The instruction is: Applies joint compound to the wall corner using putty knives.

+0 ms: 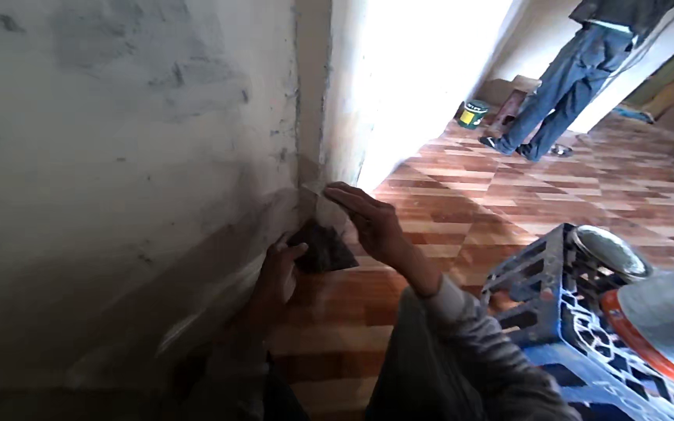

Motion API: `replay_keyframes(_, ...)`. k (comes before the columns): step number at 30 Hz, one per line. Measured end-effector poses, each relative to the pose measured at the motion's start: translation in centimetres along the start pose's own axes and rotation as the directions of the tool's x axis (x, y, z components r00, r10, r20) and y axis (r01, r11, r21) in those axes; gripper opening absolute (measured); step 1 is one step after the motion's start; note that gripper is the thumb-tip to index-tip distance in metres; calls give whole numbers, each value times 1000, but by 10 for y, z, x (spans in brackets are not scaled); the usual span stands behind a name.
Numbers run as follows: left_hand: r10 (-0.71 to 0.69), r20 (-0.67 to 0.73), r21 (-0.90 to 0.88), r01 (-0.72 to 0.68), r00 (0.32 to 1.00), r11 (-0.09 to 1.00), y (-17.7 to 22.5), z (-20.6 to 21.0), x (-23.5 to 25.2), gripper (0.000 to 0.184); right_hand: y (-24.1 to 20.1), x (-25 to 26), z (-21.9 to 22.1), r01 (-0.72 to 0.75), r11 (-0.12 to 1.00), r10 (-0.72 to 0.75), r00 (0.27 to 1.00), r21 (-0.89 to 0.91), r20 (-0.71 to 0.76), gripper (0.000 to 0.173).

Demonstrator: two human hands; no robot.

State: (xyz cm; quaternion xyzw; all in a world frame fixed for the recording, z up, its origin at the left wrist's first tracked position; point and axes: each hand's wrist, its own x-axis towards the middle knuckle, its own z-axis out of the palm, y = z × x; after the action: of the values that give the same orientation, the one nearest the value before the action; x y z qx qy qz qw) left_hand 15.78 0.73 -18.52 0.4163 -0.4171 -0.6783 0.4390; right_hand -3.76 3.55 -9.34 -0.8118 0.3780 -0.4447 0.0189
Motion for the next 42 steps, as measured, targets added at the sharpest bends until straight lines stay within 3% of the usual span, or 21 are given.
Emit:
replay_keyframes(3,-30,200,-209,72,979,975,2,15,-7,38,16,-25,-46,174,983,-159,963,-51,218,48)
replay_keyframes(6,-48,308,-310,148,950,939,6,27,-13,35,21,-45,-63,237,967,-186,907,-94,377,53)
replay_keyframes(9,-39,375,-328,172,926,929,13,38,-22,31,21,-67,-57,273,956,-196,870,-110,453,47)
replay_keyframes(11,-6,362,-351,142,932,925,8,41,-21,34,22,-84,-46,270,946,-179,896,-179,408,43)
replay_keyframes(14,53,265,-427,68,963,902,-9,44,-16,36,26,-105,-29,174,946,-116,970,-273,215,44)
replay_keyframes(17,141,171,-409,-60,975,910,-7,37,-14,39,26,-120,-16,20,949,10,996,-316,91,54)
replay_keyframes(20,210,71,-399,-166,975,902,0,28,-12,40,32,-152,-6,-320,905,339,940,-281,23,48)
replay_keyframes(22,280,-59,-254,-286,958,924,5,26,-6,38,34,-175,-2,-627,779,624,777,-3,-79,37)
replay_keyframes(24,418,-182,-22,-429,890,903,6,27,-4,34,21,-173,4,-693,648,761,607,316,-228,24)
replay_keyframes(25,488,-192,86,-481,852,873,4,28,-8,32,8,-165,6,-684,618,786,551,388,-281,21)
replay_keyframes(26,536,-181,169,-511,824,843,2,30,-12,32,-6,-152,7,-674,611,792,525,416,-312,21)
replay_keyframes(29,637,-84,308,-588,767,748,-5,39,-18,35,-22,-105,13,-660,638,770,546,396,-330,22)
replay_keyframes(34,641,210,513,-642,738,570,-10,44,-20,37,-5,-64,30,-624,576,812,510,528,-283,15)
replay_keyframes(42,430,291,638,-508,855,579,9,37,-22,37,4,-40,22,-447,288,923,365,847,-121,14)
